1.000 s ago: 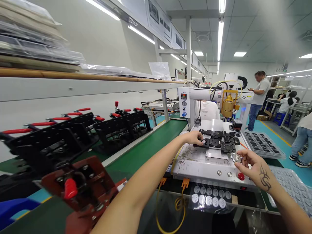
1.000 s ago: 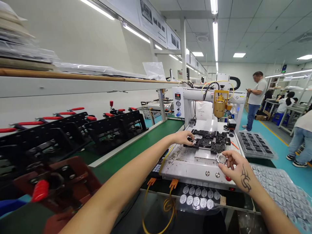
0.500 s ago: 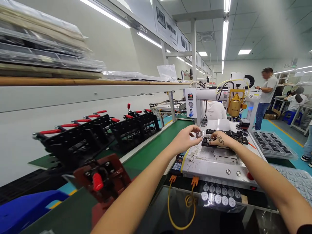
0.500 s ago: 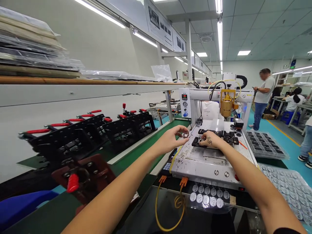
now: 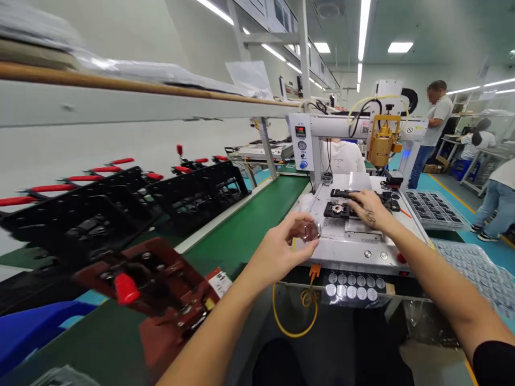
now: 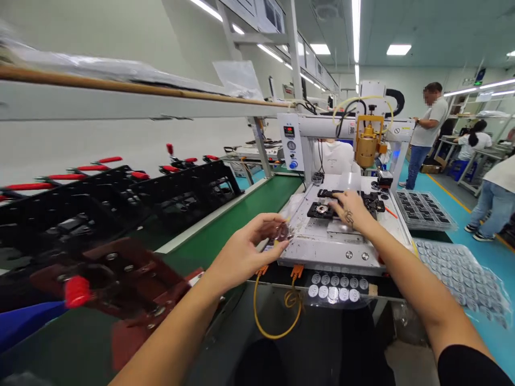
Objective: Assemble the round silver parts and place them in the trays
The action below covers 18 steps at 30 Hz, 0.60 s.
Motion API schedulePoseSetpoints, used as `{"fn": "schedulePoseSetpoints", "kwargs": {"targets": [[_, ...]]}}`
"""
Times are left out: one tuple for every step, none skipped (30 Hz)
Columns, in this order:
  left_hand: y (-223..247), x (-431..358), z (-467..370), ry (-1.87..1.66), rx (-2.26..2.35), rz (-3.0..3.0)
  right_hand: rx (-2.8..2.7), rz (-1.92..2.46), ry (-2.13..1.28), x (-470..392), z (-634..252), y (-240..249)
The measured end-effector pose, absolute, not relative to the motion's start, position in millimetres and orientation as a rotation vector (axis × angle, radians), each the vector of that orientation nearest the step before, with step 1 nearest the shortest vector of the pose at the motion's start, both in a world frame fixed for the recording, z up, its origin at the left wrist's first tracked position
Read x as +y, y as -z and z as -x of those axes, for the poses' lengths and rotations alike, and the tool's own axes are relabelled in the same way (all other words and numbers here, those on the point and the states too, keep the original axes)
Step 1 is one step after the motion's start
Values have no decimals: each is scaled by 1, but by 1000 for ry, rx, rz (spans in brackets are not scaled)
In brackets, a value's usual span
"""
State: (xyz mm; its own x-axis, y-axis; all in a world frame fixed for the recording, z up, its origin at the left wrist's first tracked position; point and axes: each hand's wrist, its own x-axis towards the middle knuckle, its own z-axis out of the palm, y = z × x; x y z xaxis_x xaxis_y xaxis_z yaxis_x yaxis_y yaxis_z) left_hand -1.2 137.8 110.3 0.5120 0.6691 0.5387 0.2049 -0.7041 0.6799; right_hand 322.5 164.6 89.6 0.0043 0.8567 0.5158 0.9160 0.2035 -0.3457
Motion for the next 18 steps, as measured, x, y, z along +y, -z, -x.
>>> {"fn": "schedulePoseSetpoints", "kwargs": {"targets": [[-99, 130, 4, -1135, 739, -2182, -1788, 1650, 165, 139, -336, -85], [-87, 123, 8, -1147, 772, -2163, -1718, 1656, 216, 111, -350, -78], [-74, 116, 12, -1153, 804, -2151, -1645, 1675, 264, 81, -364, -69], [-61, 111, 16, -1153, 828, -2142, -1553, 1697, 324, 52, -377, -58], [-49, 106, 18, -1140, 839, -2133, -1432, 1709, 406, 26, -389, -45], [-38, 102, 17, -1109, 838, -2122, -1349, 1748, 444, 3, -398, -31], [-27, 100, 13, -1061, 826, -2107, -1289, 1795, 460, -14, -405, -17], [-19, 97, 6, -1007, 805, -2088, -1240, 1836, 465, -27, -409, -4], [-10, 96, -2, -946, 777, -2069, -1200, 1871, 463, -36, -409, 9], [-3, 94, -13, -878, 744, -2055, -1159, 1888, 471, -40, -407, 19], [5, 93, -24, -802, 705, -2050, -1121, 1884, 484, -42, -401, 28], [13, 92, -36, -725, 658, -2052, -1110, 1863, 481, -43, -392, 36], [22, 91, -47, -651, 604, -2060, -1146, 1835, 446, -43, -381, 43], [31, 91, -57, -580, 547, -2071, -1228, 1804, 377, -43, -369, 49], [40, 90, -66, -523, 493, -2082, -1342, 1770, 281, -43, -355, 55], [49, 90, -75, -485, 448, -2094, -1470, 1733, 171, -42, -343, 62], [58, 90, -82, -463, 414, -2108, -1587, 1700, 72, -41, -331, 69], [66, 90, -88, -449, 391, -2125, -1677, 1676, 2, -40, -322, 75]]}}
